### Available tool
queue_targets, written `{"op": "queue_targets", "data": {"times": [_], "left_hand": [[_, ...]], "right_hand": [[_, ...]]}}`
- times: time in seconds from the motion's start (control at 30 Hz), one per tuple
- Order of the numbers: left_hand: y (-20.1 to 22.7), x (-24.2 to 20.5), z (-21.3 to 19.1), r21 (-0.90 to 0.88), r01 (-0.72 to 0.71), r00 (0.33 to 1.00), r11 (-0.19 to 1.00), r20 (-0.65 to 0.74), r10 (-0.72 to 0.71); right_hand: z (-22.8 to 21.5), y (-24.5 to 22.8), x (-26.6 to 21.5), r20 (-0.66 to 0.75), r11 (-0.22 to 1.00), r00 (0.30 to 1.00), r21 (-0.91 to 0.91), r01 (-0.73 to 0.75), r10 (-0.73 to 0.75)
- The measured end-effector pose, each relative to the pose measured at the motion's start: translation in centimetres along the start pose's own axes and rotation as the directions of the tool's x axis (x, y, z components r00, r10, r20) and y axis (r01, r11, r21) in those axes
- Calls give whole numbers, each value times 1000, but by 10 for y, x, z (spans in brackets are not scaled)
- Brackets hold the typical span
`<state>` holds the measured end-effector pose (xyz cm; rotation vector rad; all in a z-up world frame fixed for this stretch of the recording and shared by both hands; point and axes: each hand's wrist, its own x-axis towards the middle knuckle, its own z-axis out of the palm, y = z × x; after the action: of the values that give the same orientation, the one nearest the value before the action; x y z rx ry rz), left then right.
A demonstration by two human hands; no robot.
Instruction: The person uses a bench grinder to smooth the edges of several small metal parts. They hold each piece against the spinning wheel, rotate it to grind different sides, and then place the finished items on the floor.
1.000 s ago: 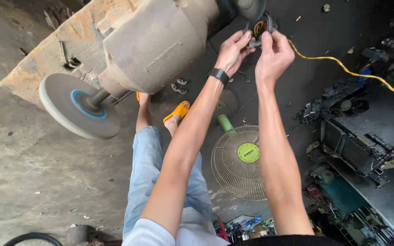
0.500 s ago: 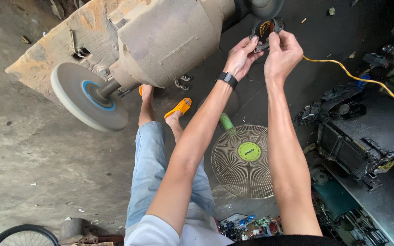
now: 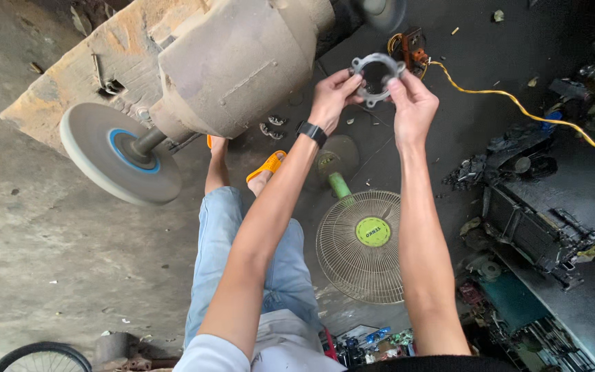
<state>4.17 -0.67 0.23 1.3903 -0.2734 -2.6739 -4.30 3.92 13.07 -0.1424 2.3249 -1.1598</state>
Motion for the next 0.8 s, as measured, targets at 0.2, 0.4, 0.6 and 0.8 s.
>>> {"op": "queue_targets", "data": {"times": [0.2,0.4,0.6,0.8], "left_hand": [[19,9,40,-116,82,987,990,150,-64],[-3,31,39,-329,113,964,938,266,-23],[-25,31,27,-417,137,972,899,230,-41],[-19,27,29,-380,119,977,917,211,-39]], "right_hand": [[11,-3,11,-308,995,947,-5,99,-96],[36,-49,18,-274,952,916,-173,251,-291],[33,-27,22,-259,974,943,-137,178,-209],[31,-41,19,-217,961,946,-188,201,-240]]}}
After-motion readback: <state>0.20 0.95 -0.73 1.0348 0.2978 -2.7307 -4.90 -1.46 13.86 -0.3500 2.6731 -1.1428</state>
